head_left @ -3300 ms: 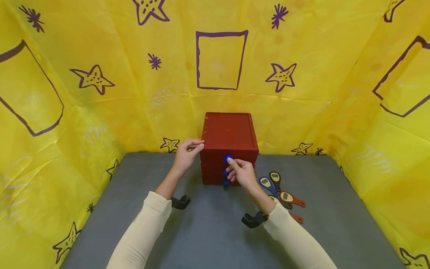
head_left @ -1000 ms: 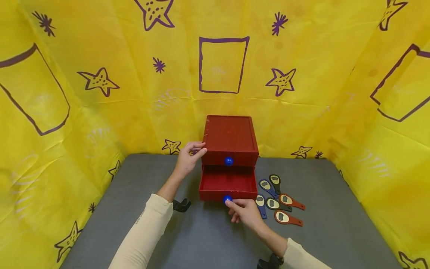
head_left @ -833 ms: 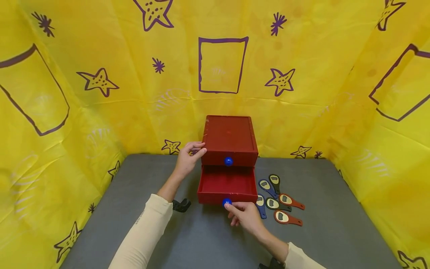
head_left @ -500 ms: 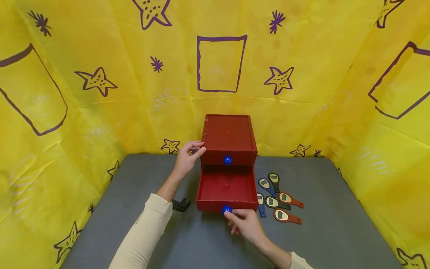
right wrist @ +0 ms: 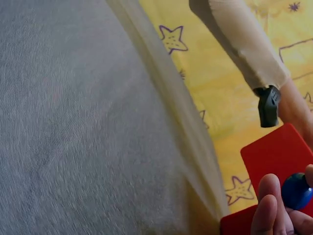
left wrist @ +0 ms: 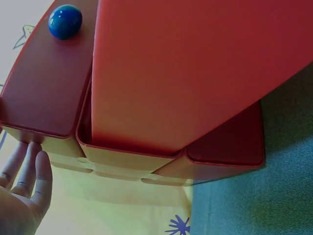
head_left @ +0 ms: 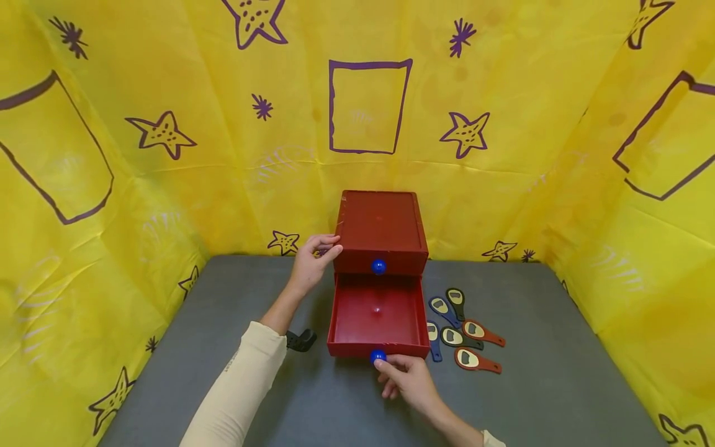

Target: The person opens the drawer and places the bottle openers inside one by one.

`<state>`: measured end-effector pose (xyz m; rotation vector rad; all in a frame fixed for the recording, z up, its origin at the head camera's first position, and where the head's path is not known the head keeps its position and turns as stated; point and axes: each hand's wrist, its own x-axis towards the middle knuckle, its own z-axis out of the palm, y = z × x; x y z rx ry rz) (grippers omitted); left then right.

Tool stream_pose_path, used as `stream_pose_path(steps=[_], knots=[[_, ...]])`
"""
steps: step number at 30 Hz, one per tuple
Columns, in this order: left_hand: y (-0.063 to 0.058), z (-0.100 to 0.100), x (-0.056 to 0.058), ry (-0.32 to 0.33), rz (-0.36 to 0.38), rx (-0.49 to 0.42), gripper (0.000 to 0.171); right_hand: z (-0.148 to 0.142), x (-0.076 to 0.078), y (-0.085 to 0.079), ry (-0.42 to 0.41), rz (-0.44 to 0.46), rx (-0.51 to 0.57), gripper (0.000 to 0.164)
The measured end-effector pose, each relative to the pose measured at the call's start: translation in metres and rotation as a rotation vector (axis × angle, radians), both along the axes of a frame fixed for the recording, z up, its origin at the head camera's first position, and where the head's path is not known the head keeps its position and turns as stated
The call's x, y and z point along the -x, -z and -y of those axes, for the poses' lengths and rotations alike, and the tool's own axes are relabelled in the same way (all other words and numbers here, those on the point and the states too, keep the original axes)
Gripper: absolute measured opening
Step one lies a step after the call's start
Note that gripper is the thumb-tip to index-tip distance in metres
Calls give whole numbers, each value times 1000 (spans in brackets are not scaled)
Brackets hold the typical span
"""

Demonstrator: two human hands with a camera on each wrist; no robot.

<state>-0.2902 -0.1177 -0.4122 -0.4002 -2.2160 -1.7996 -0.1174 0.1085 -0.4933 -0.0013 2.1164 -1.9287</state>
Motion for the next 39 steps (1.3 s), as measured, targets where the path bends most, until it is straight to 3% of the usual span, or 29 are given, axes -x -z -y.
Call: stream_pose_path(steps=[6, 10, 15, 18, 22, 24, 30, 32, 34, 39], knots=[[1, 0, 0, -5, -10, -7, 31, -2, 0, 0, -14, 143, 144, 46], [2, -1, 2, -6, -21, -3, 30, -4, 1, -2, -27, 252, 277, 41], [2, -1, 2, 0, -25, -10, 30, -7, 1, -3, -54, 281, 301, 43], [2, -1, 2, 7, -14, -10, 32, -13, 1, -1, -90, 294, 257, 49], [2, -1, 2, 7, -3, -11, 33, -31, 0, 3, -219, 295, 168, 50], [0, -2, 1, 9, 1, -9, 32, -44, 1, 4, -314, 255, 108, 48], [-23, -6, -19, 12, 5, 17, 31, -103, 17, -1, -563, 85, -66, 38], [-27, -6, -23, 8, -2, 16, 31, -122, 26, -8, -569, 52, -120, 38], [-28, -6, -23, 4, -10, 13, 31, -139, 35, -15, -520, 19, -193, 39], [-28, -5, -22, 12, -9, 14, 31, -169, 55, -30, -287, -63, -451, 41]])
